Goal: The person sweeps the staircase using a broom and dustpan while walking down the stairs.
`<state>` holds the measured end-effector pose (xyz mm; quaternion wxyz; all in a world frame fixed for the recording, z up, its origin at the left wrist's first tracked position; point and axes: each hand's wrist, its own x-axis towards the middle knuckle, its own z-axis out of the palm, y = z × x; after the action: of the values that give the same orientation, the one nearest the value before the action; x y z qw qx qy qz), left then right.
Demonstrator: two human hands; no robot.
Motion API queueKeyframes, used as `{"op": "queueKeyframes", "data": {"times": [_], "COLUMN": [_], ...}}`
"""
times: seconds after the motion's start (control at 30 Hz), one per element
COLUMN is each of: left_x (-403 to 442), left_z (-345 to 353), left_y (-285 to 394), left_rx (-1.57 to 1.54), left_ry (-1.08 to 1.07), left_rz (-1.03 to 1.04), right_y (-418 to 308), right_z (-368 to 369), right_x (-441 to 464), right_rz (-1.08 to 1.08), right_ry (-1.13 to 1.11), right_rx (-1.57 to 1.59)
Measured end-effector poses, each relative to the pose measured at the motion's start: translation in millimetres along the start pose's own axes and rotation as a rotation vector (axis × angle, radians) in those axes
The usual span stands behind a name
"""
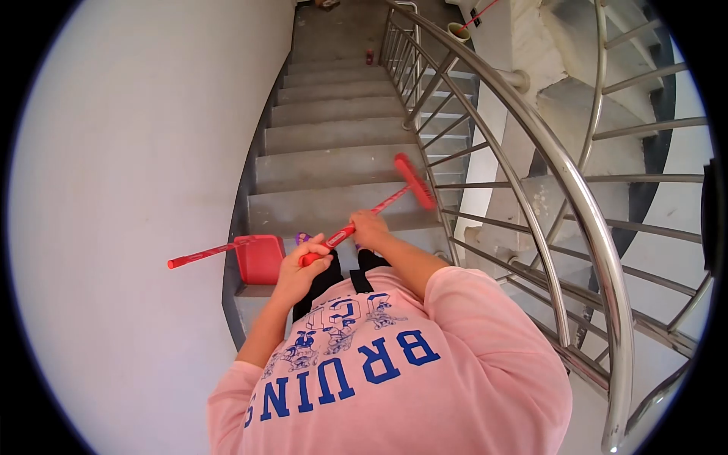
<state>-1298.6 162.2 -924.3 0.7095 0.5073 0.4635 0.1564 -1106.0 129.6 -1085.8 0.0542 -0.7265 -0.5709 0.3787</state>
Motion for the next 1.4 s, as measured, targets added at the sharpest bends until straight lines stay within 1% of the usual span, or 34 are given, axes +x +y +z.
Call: {"op": "queueKeyframes", "data": {"times": [0.1,0.13,0.2,0.23,0.33,0.43,0.47,0.57,0.67,0.77,0.83,0.87,0.9,0.93,1.03,1.1,1.13,1.2,1.33,1.4], "left_x": [18,20,24,20,18,14,12,7,2,-5,-10,-13,-13,-15,-22,-25,-26,-29,-36,-42], "left_z": [8,13,19,23,20,18,17,14,3,-10,-18,-24,-31,-36,-51,-62,-68,-80,-102,-113], "left_y": [-29,-33,-50,-38,-49,-48,-45,-15,-2,13,29,33,33,35,60,73,78,86,104,110], "left_rx": [-0.078,-0.014,0.053,0.012,0.199,0.263,0.285,0.234,0.257,0.256,0.281,0.294,0.357,0.367,0.384,0.381,0.426,0.518,0.602,0.622], "left_ry": [-0.11,-0.143,-0.233,-0.234,-0.269,-0.224,-0.21,-0.2,-0.15,-0.104,-0.061,-0.037,-0.04,-0.028,0.005,0.012,0.016,0.023,0.088,0.122], "left_rz": [-0.115,-0.106,-0.13,-0.206,-0.163,-0.114,-0.104,-0.181,-0.15,-0.136,-0.166,-0.182,-0.023,-0.034,-0.061,-0.073,-0.04,0.028,-0.011,0.005], "right_y": [27,33,47,50,52,39,35,27,18,-3,-19,-24,-31,-37,-60,-74,-80,-97,-132,-148], "right_z": [11,15,30,35,41,29,26,26,37,30,28,35,40,46,44,52,56,61,66,74], "right_x": [-6,-10,-18,-21,-23,-26,-26,-20,-7,-4,1,6,11,15,28,38,43,50,68,81], "right_rz": [0.097,0.123,0.203,0.247,0.247,0.276,0.259,0.22,0.177,0.118,0.089,0.046,0.002,-0.044,-0.117,-0.192,-0.228,-0.229,-0.295,-0.328], "right_ry": [-0.002,0.004,0.019,0.027,-0.094,-0.12,-0.134,-0.158,-0.155,-0.155,-0.152,-0.103,-0.057,-0.011,-0.062,-0.02,0.001,-0.019,0.0,-0.059], "right_rx": [-0.096,-0.127,-0.083,-0.062,-0.121,-0.019,-0.007,0.016,0.032,0.073,0.126,0.132,0.138,0.144,0.201,0.253,0.281,0.319,0.402,0.45]}}
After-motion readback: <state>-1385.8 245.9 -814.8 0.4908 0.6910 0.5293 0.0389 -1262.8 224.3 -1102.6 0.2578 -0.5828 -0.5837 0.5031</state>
